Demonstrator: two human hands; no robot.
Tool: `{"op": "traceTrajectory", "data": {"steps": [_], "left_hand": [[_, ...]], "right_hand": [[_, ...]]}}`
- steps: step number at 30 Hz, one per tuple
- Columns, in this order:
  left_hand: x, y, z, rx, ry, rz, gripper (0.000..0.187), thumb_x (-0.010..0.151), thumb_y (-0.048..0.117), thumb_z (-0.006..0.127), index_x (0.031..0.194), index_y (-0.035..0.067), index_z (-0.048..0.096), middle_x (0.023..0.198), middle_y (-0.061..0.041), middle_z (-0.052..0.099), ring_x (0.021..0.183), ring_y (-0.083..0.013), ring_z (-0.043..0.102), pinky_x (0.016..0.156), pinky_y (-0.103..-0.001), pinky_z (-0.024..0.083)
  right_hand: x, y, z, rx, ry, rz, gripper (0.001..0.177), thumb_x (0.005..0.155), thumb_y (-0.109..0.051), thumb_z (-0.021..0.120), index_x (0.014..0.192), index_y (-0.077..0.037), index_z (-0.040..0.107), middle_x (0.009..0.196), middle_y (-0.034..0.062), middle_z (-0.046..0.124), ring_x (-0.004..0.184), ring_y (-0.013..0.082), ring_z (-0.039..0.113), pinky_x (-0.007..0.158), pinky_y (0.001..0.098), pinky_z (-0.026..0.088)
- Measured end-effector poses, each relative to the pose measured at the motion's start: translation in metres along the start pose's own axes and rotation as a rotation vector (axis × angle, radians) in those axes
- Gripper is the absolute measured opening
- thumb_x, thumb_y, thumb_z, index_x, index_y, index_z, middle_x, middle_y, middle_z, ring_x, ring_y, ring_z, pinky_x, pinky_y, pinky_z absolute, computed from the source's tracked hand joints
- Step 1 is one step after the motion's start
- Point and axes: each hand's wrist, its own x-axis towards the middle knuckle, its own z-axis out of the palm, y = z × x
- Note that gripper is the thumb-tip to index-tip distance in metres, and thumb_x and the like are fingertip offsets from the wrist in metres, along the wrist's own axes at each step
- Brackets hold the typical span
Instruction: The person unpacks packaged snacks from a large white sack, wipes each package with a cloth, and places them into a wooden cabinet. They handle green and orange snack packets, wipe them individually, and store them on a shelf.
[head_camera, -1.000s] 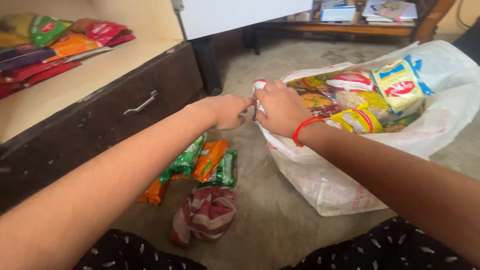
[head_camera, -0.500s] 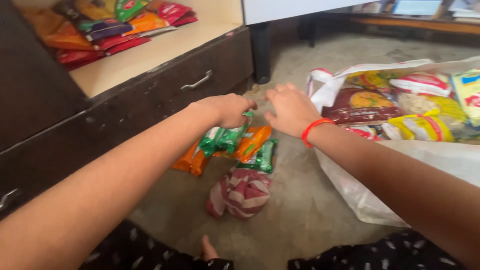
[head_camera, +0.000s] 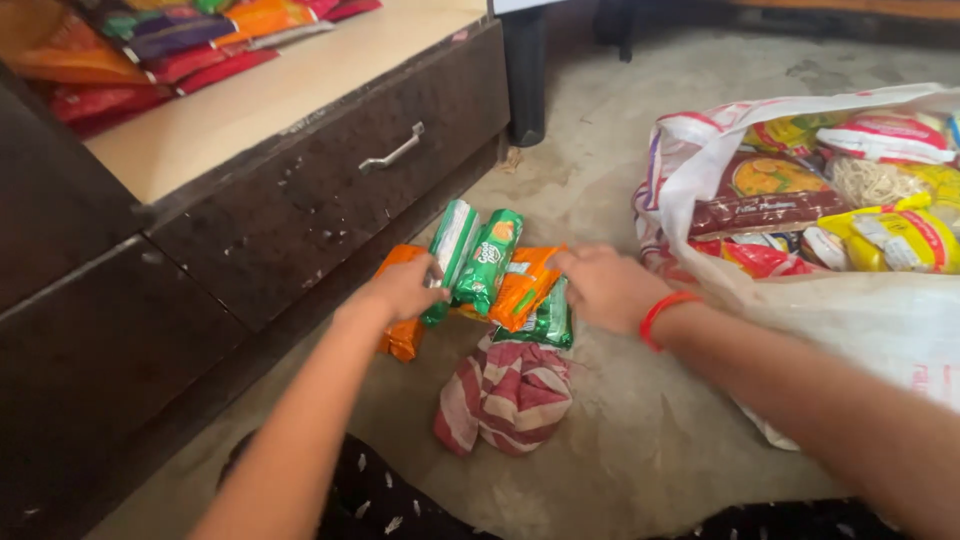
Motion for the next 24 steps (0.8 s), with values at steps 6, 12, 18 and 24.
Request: {"op": "traceTrajectory", "data": {"steps": [6,12,18,24], "left_hand": [[-0.046,0.009,0.022,0.055,0.418,-0.181,0.088,0.069,0.039,0.091,0.138,0.007,0.047,0.139,-0.018,0.057,0.130,-0.0378,0.054,0.102,-0.051,0.047],[-0.019,-0.036,0.035,0.012,0.106,-0.523,0.109,0.069,0.047,0.091,0.154,0.004,0.037,0.151,-0.022,0.051,0.140,-0.0389,0.051,0.116,-0.048,0.044],[0.002,-0.036,0.073,-0.016,0.081,-0.360,0.101,0.066,0.047,0.091,0.152,0.028,0.043,0.165,-0.014,0.025,0.153,-0.0369,0.024,0.119,-0.065,0.025],[0.015,-0.047,0.083,-0.147,0.103,-0.372,0.097,0.078,0.055,0.089,0.150,0.015,0.038,0.165,-0.016,0.019,0.153,-0.0398,0.013,0.117,-0.069,0.017]], "right_hand": [[0.003,-0.048,0.038,0.255,0.134,0.098,0.058,0.081,-0.020,0.073,0.134,-0.007,0.054,0.129,0.0180,0.055,0.124,0.0404,0.051,0.101,0.0485,0.047],[0.006,-0.074,0.066,0.271,0.421,0.240,0.060,0.079,-0.018,0.076,0.134,-0.006,0.055,0.137,0.0180,0.048,0.126,0.0422,0.048,0.106,0.0489,0.044],[-0.002,-0.093,0.084,0.253,0.511,0.169,0.068,0.077,-0.019,0.077,0.139,-0.003,0.050,0.149,0.0270,0.037,0.133,0.0504,0.040,0.109,0.0543,0.038],[-0.007,-0.091,0.099,0.266,0.451,0.175,0.086,0.069,-0.020,0.079,0.146,-0.006,0.042,0.157,0.0249,0.028,0.134,0.0510,0.036,0.109,0.0549,0.034]]}}
